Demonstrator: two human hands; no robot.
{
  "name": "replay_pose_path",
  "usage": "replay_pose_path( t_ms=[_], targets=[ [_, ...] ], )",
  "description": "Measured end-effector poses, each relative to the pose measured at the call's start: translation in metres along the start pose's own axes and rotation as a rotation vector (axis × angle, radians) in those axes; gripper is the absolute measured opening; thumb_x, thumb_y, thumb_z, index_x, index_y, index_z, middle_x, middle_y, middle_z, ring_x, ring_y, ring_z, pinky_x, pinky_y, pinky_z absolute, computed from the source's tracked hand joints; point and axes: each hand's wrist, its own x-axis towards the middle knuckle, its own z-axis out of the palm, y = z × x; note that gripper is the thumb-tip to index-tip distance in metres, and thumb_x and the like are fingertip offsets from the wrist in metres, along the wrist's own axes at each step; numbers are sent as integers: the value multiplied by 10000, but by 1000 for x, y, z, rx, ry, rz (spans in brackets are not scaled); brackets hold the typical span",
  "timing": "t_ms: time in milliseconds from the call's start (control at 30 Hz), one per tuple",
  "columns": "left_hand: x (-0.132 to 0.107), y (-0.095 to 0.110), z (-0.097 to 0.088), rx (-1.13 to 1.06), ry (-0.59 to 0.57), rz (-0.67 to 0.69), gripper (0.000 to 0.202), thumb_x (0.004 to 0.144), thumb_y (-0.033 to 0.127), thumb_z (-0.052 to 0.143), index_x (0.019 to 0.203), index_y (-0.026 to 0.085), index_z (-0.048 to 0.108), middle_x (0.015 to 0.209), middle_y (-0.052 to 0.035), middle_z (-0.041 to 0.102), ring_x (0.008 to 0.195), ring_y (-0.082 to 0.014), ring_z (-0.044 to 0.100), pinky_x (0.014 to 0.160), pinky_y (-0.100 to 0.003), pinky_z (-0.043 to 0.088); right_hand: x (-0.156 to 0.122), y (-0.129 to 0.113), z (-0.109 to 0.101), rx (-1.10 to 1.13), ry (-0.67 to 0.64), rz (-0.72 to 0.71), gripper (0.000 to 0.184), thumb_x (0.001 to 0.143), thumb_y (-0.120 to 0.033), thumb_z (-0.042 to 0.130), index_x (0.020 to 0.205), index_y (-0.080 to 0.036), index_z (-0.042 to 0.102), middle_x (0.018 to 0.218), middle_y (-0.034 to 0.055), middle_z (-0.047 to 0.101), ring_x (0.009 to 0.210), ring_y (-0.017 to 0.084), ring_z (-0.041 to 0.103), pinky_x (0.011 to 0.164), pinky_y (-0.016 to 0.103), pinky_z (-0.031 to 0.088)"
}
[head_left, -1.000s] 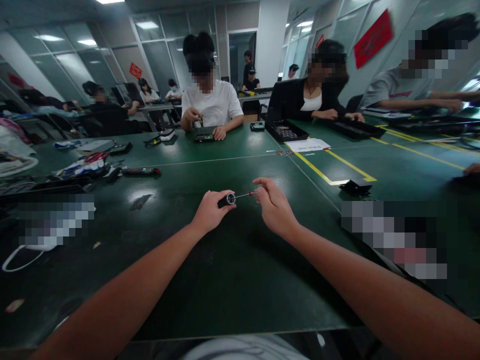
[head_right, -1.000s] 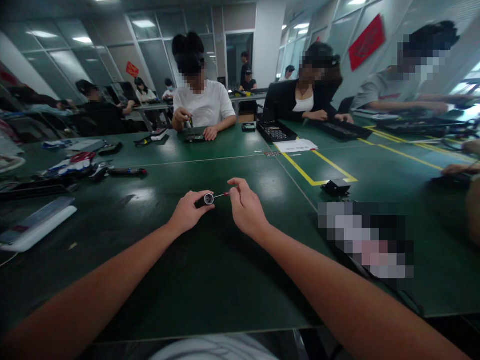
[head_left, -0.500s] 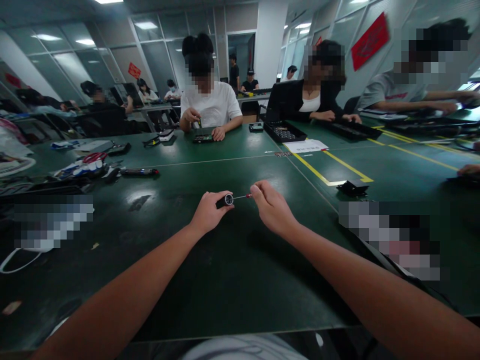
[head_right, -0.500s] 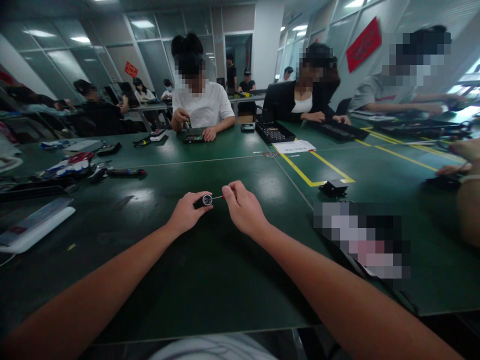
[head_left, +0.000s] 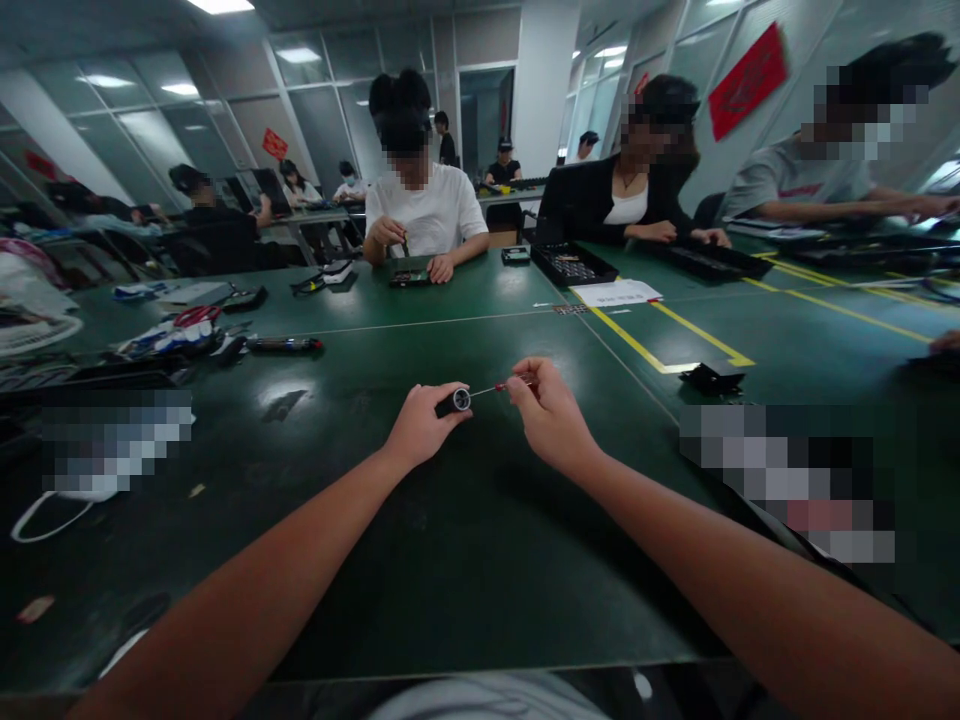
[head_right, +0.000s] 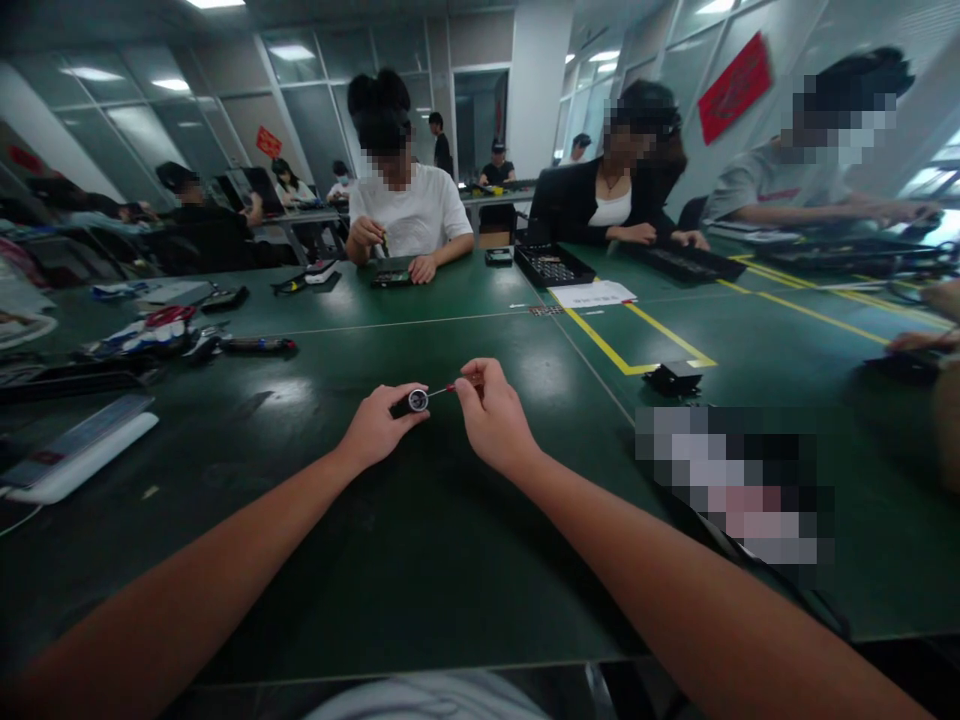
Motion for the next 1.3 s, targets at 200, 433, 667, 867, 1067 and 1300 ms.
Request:
replay_pose_path(
  t_ms=[200, 433, 667, 867, 1067, 1300],
  targets=[
    [0, -4, 2, 119, -38, 121, 337, 903, 299, 675, 1239, 326, 665, 1173, -24, 713, 1158, -264, 592, 1207, -619, 155, 13, 23, 0, 367, 88, 331, 322, 915, -543, 500, 820, -238, 536, 689, -12, 550, 579, 149, 521, 597, 329, 497],
    [1, -8, 2, 109, -2, 32, 362, 879, 324, 716, 1238, 303, 668, 1116, -41, 717, 1111, -271, 605, 1172, -633, 226, 12, 30, 3, 367, 134, 317, 275, 897, -501, 561, 915, -227, 570, 787, 3, 608, 674, 150, 575, 628, 312, 510],
    [-1, -2, 2, 59, -6, 23, 365, 874, 332, 723, 1233, 293, 666, 1176, -47, 713, 1142, -283, 604, 1173, -631, 221, 7, 20, 6, 349, 93, 233, 282, 903, -487, 573, 940, -208, 581, 813, 6, 639, 699, 139, 597, 685, 318, 507],
    [-1, 1, 2, 70, 3, 2, 381, 866, 347, 738, 1236, 291, 666, 1149, -40, 720, 1101, -273, 618, 1174, -626, 220, 7, 20, 4, 300, 61, 156, 298, 899, -504, 586, 947, -210, 589, 838, 20, 664, 734, 154, 626, 726, 341, 527],
    [-1, 1, 2, 81, 11, -4, 372, 866, 349, 737, 1226, 291, 665, 1166, -33, 723, 1098, -271, 625, 1161, -608, 258, 2, 7, -1, 152, -33, 65, 342, 954, -545, 519, 944, -219, 620, 663, -20, 596, 603, 147, 565, 612, 305, 455],
    [-2, 0, 3, 61, 5, -4, 368, 866, 332, 737, 1225, 291, 668, 1151, -26, 726, 1113, -269, 625, 1161, -607, 256, -3, 2, -1, -80, 26, 30, 331, 995, -450, 426, 1004, -213, 657, 719, 10, 605, 650, 173, 556, 619, 316, 404]
  ],
)
